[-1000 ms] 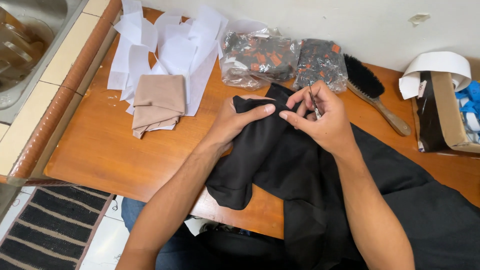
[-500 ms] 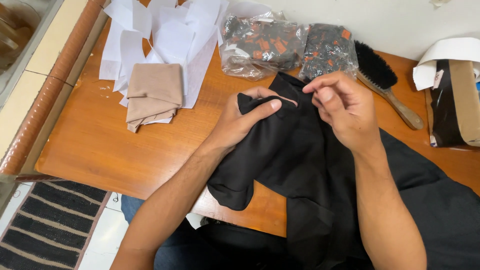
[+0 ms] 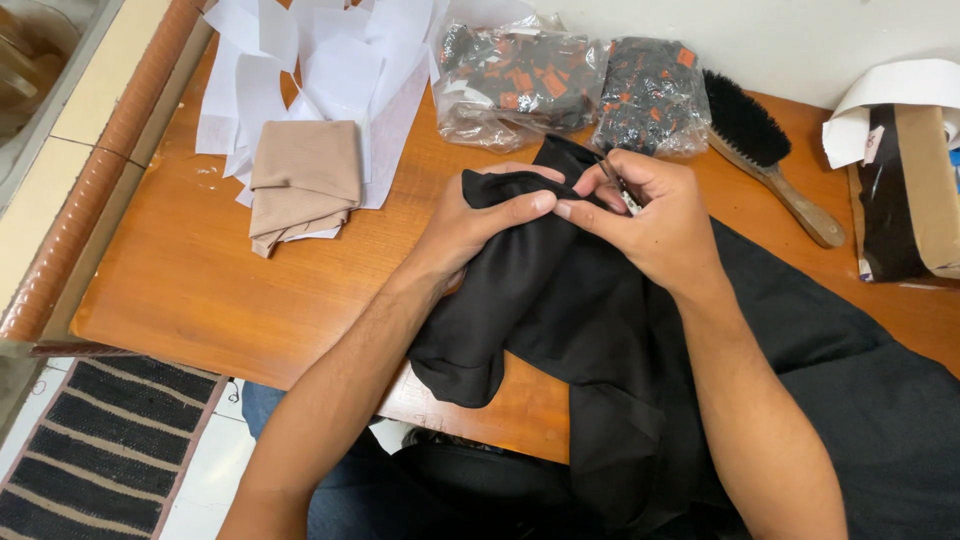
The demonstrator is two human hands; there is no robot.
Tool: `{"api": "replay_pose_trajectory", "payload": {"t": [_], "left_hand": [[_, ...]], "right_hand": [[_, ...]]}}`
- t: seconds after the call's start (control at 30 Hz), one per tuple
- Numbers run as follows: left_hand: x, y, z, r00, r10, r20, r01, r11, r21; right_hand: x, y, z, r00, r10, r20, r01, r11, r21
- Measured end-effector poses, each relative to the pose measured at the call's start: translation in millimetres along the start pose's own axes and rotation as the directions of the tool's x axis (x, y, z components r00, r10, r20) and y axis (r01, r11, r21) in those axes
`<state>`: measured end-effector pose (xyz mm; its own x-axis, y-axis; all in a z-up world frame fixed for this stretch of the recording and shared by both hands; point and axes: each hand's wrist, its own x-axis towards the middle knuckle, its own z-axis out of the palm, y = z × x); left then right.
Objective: The person uses a small blade to cut the hem of a pair of black cargo pants on a wooden table. They repeatedly fold the fabric, make small incisions, and unfold the pants to check the work.
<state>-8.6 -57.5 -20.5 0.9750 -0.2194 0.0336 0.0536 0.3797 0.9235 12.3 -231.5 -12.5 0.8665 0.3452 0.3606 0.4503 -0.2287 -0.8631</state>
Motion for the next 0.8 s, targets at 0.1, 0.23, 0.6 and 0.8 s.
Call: {"api": "replay_pose_trajectory", "payload": {"t": [0.1,0.23,0.6,0.8], "left_hand": [[0,4,1,0.998,-0.039,-0.056,0.042,0.998,0.056],[0,1,-1,0.998,0.025,-0.051,-0.018,0.993,0.117],[-5,7,3,0.983,0.165,0.087,-0.175,0.976,0.129],[-8,6,3,0.964,0.213,0.158,-0.256,0.901,0.35]], "right_hand": [[0,1,5,0.999,-0.034,-0.042,0.032,0.998,-0.06],[-2,8,4,0.999,0.008,-0.049,-0.012,0.996,-0.088],[1,-9,-22,0.992,0.017,0.124,-0.025,0.997,0.066],[-2,-29,-26,0.984,-0.047,0.174,0.072,0.987,-0.143]]}}
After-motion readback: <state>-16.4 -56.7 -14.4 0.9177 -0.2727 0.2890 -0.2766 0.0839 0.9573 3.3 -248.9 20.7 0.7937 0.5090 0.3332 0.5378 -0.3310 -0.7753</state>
